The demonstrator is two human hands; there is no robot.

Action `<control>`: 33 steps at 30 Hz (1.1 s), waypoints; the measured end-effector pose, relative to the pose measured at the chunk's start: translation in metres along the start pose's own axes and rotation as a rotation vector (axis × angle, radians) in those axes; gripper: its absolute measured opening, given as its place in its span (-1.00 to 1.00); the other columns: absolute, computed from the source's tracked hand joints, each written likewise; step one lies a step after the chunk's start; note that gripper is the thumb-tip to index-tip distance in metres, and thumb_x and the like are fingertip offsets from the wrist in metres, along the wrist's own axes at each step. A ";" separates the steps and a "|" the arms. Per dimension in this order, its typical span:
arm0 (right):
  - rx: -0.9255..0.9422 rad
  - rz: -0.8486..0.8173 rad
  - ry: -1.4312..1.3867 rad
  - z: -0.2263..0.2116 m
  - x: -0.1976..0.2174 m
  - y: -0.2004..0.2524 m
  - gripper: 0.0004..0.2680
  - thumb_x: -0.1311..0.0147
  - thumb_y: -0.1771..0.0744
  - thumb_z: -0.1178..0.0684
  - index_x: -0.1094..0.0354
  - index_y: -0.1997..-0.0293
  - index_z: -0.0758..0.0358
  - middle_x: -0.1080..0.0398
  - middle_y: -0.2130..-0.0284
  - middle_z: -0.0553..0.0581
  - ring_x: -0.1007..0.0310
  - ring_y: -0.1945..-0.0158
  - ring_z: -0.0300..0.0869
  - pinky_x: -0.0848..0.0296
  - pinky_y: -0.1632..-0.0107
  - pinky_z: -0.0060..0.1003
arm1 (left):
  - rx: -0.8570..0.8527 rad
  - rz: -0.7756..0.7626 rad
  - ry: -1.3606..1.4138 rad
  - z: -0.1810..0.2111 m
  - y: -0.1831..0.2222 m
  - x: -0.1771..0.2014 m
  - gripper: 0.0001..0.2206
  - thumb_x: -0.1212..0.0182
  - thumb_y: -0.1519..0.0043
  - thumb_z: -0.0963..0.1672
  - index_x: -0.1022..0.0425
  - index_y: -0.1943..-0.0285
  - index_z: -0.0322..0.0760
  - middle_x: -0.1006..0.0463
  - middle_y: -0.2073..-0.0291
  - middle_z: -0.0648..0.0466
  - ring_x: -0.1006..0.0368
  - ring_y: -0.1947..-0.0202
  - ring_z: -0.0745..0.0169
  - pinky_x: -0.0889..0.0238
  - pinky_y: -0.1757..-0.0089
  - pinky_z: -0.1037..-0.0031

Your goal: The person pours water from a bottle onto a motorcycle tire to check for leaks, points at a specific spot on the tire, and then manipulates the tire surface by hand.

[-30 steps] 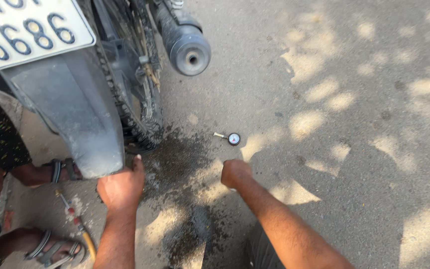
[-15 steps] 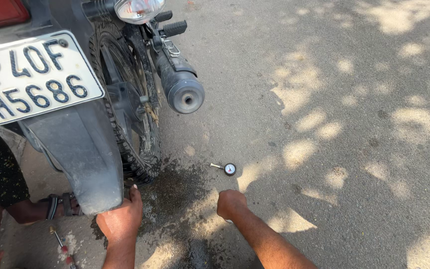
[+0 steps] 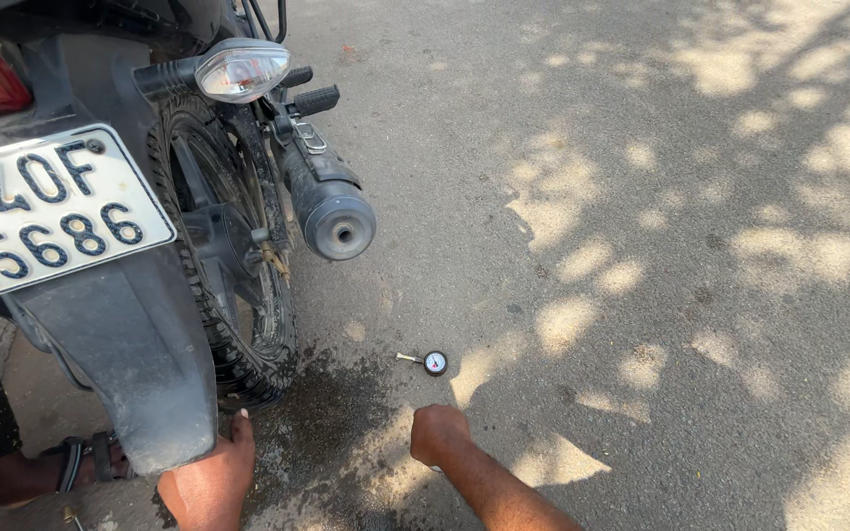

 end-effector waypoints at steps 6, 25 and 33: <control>-0.014 0.002 -0.034 -0.001 0.003 0.002 -0.80 -0.14 -0.31 0.12 -0.47 0.00 0.37 -0.52 0.07 0.30 -0.58 0.02 0.01 -0.59 0.00 -0.08 | 0.005 -0.067 -0.034 -0.001 -0.001 -0.002 -0.61 -0.38 -0.18 0.07 -0.57 0.13 -0.33 -0.56 0.47 -0.06 -0.53 0.49 -0.13 -0.44 0.37 0.10; -0.001 0.015 -0.030 0.001 0.004 0.003 -0.82 -0.13 -0.31 0.15 -0.49 0.03 0.36 -0.52 0.14 0.27 -0.58 0.10 -0.03 -0.57 0.07 -0.11 | -0.009 -0.267 0.144 0.020 -0.003 0.020 -0.20 -0.36 -0.13 -0.05 -0.14 -0.59 -0.35 -0.63 0.32 0.00 -0.59 0.36 0.02 -0.50 0.27 0.13; 0.013 0.042 -0.040 0.004 -0.001 -0.003 -0.79 -0.08 -0.30 0.14 -0.48 -0.01 0.32 -0.54 0.08 0.29 -0.60 0.04 0.02 -0.58 0.01 -0.07 | 0.033 -0.307 0.162 0.005 0.002 0.016 -0.37 -0.38 -0.20 -0.02 -0.29 -0.47 -0.12 -0.62 0.24 0.04 -0.59 0.26 0.07 -0.46 0.18 0.16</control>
Point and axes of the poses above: each hand's wrist, its own y-axis away from the middle knuckle, its own x-axis out of the back of the hand, z = x × y, the point moved 1 cm from there along -y, towards the middle knuckle
